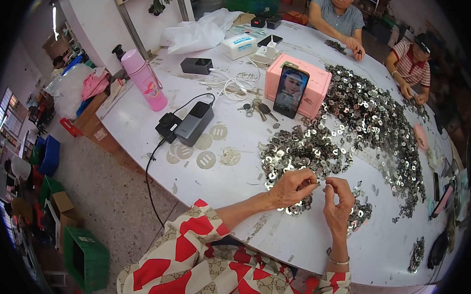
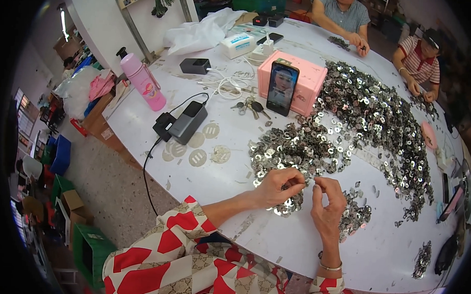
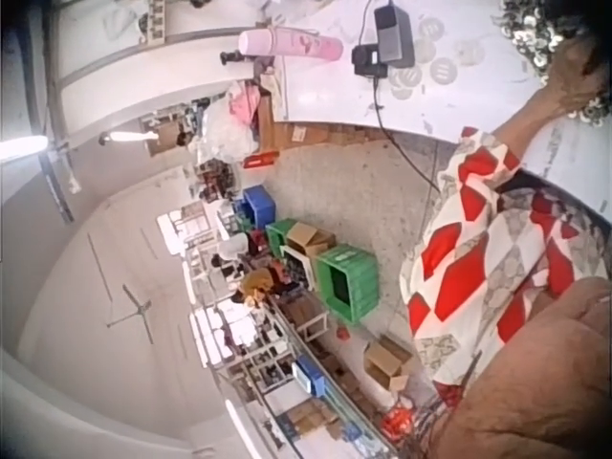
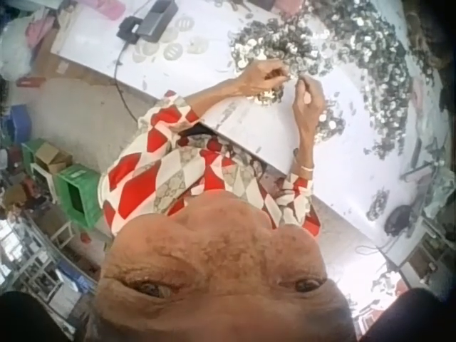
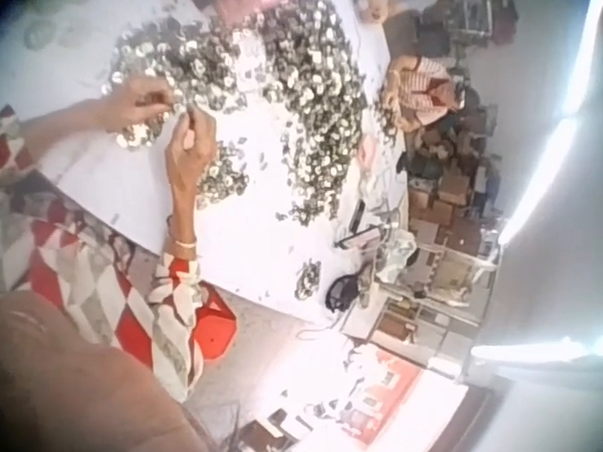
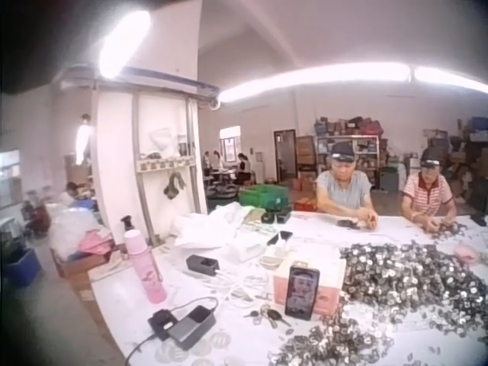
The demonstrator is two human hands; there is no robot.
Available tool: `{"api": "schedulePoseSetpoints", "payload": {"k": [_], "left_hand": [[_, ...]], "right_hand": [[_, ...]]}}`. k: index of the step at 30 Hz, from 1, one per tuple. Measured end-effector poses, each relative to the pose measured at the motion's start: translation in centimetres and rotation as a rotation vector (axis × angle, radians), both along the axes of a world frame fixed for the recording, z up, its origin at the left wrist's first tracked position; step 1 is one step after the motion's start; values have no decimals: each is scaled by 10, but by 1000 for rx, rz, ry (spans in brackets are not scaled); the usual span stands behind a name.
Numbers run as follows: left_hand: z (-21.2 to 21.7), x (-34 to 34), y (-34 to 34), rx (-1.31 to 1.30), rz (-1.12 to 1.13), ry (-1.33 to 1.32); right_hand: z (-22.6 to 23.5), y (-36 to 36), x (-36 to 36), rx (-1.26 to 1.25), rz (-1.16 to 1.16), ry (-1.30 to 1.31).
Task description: The person sorts through a pile of small four-leaf clover shaped metal parts on a white table by hand.
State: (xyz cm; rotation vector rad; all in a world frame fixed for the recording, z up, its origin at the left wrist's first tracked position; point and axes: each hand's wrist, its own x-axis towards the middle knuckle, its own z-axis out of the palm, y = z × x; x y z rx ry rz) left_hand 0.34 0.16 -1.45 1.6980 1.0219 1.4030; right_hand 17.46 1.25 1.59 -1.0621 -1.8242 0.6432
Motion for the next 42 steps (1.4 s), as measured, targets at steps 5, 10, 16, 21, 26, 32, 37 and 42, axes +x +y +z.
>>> {"api": "schedulePoseSetpoints", "payload": {"k": [5,10,16,21,26,32,37,42], "left_hand": [[2,-1,-1,-8,-3,8],[-2,-1,0,-42,-45,-2],[2,0,-2,12,-13,22],[-1,0,-1,44,-3,45],[-3,2,0,49,7,30],[0,0,-2,21,-9,38],[0,-1,0,54,3,54],[-3,-2,1,101,26,85]], "right_hand": [[1,-1,-2,18,29,-2],[2,-2,-4,37,76,-20],[2,-2,-5,72,96,-20],[1,-2,-5,61,95,-57],[4,0,-7,53,65,-50],[-2,1,-4,38,129,-32],[3,2,-7,69,105,-56],[-2,2,-7,60,119,-47]]}}
